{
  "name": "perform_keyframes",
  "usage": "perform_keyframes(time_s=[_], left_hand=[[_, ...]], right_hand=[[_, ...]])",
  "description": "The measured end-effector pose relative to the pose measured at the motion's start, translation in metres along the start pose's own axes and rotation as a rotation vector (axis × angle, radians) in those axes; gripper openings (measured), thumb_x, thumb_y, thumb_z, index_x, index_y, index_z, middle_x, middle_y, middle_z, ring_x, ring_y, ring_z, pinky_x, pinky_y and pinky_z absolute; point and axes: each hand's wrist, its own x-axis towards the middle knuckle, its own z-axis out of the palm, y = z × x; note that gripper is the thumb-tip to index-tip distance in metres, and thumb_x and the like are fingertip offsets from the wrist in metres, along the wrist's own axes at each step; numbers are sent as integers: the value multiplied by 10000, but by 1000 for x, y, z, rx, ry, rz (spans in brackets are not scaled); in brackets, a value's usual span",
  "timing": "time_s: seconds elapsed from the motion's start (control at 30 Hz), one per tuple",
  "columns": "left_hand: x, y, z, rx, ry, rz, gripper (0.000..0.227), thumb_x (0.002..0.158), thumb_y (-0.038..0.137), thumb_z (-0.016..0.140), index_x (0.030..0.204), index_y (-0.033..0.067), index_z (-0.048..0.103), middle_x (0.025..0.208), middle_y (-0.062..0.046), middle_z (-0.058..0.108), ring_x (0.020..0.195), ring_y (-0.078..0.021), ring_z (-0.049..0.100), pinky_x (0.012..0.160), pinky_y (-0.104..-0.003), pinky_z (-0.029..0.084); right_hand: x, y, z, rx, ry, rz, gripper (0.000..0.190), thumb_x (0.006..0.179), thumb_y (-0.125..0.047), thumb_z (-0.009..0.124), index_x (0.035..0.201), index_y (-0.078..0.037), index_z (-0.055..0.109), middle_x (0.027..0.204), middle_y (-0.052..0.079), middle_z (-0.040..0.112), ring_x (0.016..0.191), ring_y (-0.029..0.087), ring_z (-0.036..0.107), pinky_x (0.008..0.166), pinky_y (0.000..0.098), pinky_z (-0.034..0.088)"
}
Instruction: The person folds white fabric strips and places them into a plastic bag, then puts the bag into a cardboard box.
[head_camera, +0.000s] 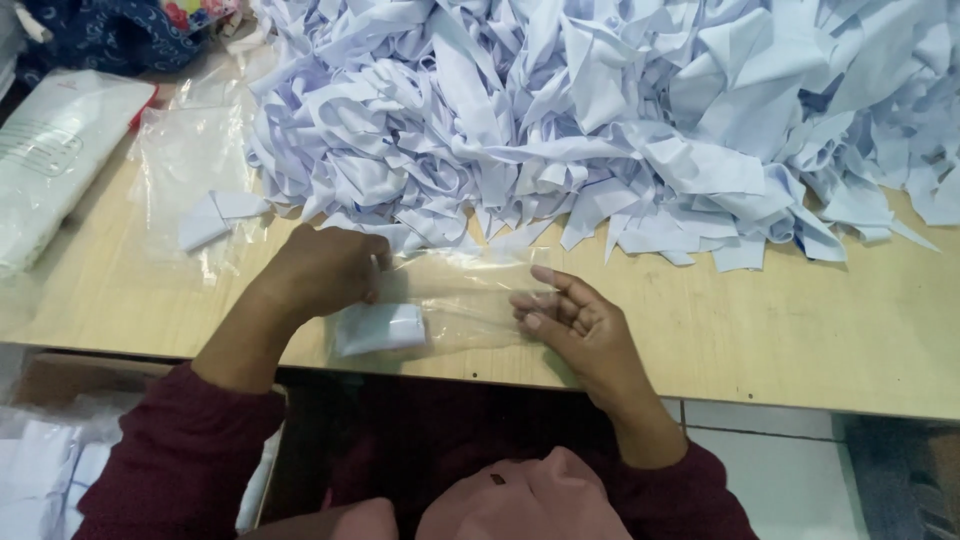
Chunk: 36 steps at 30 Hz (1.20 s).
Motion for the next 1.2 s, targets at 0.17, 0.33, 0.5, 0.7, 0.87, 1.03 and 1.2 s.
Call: perform_keyframes(time_s=[0.17,0.33,0.5,0.7,0.87,1.03,1.2], left_hand=[[5,-22,13,353,228,-42,253,774,68,746,958,235,793,745,-12,760,747,-233,727,911,-433,441],[-4,-25,21,485,473,-150,164,848,49,689,983,111,758,843,-96,706,956,-308,676,1022,-552,333],[-22,13,43,334,924,-79,317,811,-28,759,1103,95,755,1046,-124,677,1036,-328,635,861,-484,455],[-18,48,96,55,938,-117,115,890,127,746,998,147,714,950,-48,625,974,-268,617,833,-411,477],[-10,7,113,14,921,-22,110,909,133,745,976,205,696,933,5,603,1024,-249,611,956,-464,449],[-35,-10,99,5,1145,-124,160,974,120,735,1117,180,697,1035,-9,591,1123,-258,593,960,-435,452],[-48,44,91,-210,1289,60,211,918,58,735,1117,125,711,1053,-54,629,1079,-302,616,922,-423,468]], right_hand=[[2,5,16,54,23,-42,697,847,17,731,1496,11,476,1265,230,681,1154,253,663,1047,392,563],[-4,-2,-3,-132,96,-56,508,853,-11,743,1353,6,652,1183,211,724,1119,261,686,995,378,596],[3,-27,-49,-451,291,-251,275,906,-2,734,1178,-32,755,1114,149,756,1068,228,711,921,348,589],[42,-29,-102,-1018,478,-659,234,942,12,729,1169,-27,769,1278,170,658,1235,386,589,1012,474,505],[54,-30,-102,-1418,412,-402,404,933,-154,692,1315,-31,729,1583,204,488,1477,463,323,1146,646,178],[21,-11,-87,-1430,225,-680,317,956,-238,700,1261,-153,724,1276,42,704,1346,258,584,1189,522,228],[15,5,-73,-1215,62,-757,274,905,-293,759,1166,-211,776,1260,37,694,1301,290,607,1149,462,378]])
